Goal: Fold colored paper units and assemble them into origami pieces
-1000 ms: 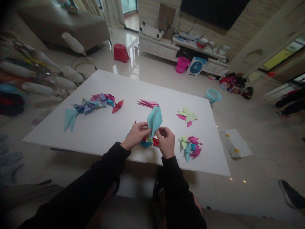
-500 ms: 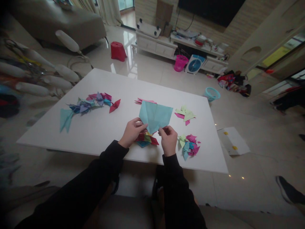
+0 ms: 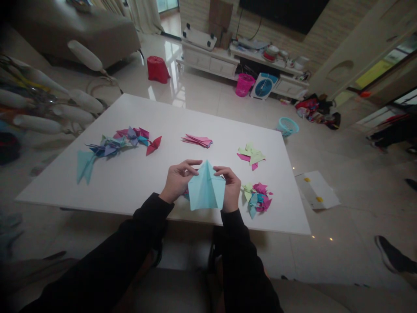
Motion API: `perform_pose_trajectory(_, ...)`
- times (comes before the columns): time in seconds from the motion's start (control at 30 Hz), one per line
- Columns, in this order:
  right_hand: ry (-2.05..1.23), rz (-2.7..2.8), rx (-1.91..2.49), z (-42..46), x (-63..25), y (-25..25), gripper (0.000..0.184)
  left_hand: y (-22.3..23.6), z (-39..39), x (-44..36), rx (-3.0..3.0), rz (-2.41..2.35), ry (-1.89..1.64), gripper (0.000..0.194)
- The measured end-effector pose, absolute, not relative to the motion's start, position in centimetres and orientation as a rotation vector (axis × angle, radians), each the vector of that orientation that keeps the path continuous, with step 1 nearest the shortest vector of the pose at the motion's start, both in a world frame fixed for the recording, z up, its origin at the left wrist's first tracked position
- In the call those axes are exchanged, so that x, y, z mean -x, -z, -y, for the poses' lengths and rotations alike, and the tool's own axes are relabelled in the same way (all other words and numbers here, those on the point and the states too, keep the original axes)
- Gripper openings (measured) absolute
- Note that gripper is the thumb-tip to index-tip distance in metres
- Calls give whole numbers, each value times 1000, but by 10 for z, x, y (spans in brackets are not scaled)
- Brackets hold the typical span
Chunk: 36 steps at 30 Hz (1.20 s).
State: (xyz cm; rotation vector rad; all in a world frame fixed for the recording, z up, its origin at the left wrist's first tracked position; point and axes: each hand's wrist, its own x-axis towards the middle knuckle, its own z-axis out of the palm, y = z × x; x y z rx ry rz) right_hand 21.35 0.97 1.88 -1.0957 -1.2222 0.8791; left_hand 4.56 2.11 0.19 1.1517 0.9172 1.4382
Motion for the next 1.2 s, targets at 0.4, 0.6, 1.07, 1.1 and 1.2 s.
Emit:
perform_pose_trajectory(0.4, -1009, 1120, 1307, -6, -208, -1, 11, -6, -9, -53, -1401, -892, -1383, 9)
perform_pose_trajectory(0.6, -1157, 1068, 1203, -8, -206, -1, 9, 4, -17, -58, -1122, -926, -1316, 25)
perform_pose_trajectory(1.07, -995, 859, 1306, -13, -218, 10, 37, 0, -20, -45, -941, -1009, -1086, 31)
perform_pose_trajectory(1.1, -1006, 834, 1304, -13, -218, 10, 38, -1, -21, -43, -948, -1018, -1068, 30)
perform_pose_trajectory(1.2, -1014, 792, 1310, -14, -219, 11, 38, -3, -24, -40, -983, -1048, -1033, 26)
